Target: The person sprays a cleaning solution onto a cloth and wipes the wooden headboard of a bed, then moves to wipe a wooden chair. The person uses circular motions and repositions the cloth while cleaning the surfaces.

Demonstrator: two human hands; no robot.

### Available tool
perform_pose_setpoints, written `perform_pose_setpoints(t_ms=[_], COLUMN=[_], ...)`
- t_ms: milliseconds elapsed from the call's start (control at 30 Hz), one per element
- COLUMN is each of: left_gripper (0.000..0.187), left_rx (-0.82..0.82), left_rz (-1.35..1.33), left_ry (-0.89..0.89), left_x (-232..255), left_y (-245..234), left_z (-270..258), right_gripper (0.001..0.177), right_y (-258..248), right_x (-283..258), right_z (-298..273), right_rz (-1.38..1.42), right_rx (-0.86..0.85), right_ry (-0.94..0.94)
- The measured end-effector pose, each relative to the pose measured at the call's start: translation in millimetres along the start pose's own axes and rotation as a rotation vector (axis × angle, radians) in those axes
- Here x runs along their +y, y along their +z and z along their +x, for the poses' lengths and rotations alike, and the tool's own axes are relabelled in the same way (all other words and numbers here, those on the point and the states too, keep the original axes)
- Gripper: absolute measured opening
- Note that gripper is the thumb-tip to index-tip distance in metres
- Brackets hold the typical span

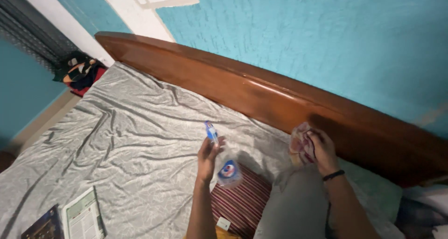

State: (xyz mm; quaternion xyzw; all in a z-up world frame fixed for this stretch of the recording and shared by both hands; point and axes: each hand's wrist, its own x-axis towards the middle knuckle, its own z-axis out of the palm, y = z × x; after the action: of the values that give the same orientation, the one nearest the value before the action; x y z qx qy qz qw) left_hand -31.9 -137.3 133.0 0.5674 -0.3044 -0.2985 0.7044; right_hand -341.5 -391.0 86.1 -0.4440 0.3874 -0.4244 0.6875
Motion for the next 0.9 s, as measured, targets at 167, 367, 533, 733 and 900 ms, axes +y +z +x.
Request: perform_pose_setpoints(t_ms=[167, 367, 533, 733, 900], left_gripper=[0.06, 0.053, 0.051, 0.049, 0.045], left_rx=[-0.346, -0.407, -0.357, -0.227, -0.18], left_rz=[-0.413, -0.518, -0.478, -0.483, -0.517], left_ry=[-0.049, -0.108, -0.055, -0.074, -0.089], left_x=[18, 8, -11, 15, 93], left_y=[94, 181, 254, 325, 375], left_z=[21, 35, 49, 47, 29], right_gripper=[0.026, 0.025, 0.027, 0.031, 0.027], right_y=[-30, -97, -139, -160, -163], right_x=[-23, -65, -124, -227, -312], right_z=[-3, 1, 13, 21, 4], right_rz=[-0.006, 0.133, 0.145, 0.102, -0.054], right_rx=[-0.024, -0.007, -0.1, -0.252, -0.274], right_ry=[-0.107, -0.075, -0.106, -0.035, -0.096])
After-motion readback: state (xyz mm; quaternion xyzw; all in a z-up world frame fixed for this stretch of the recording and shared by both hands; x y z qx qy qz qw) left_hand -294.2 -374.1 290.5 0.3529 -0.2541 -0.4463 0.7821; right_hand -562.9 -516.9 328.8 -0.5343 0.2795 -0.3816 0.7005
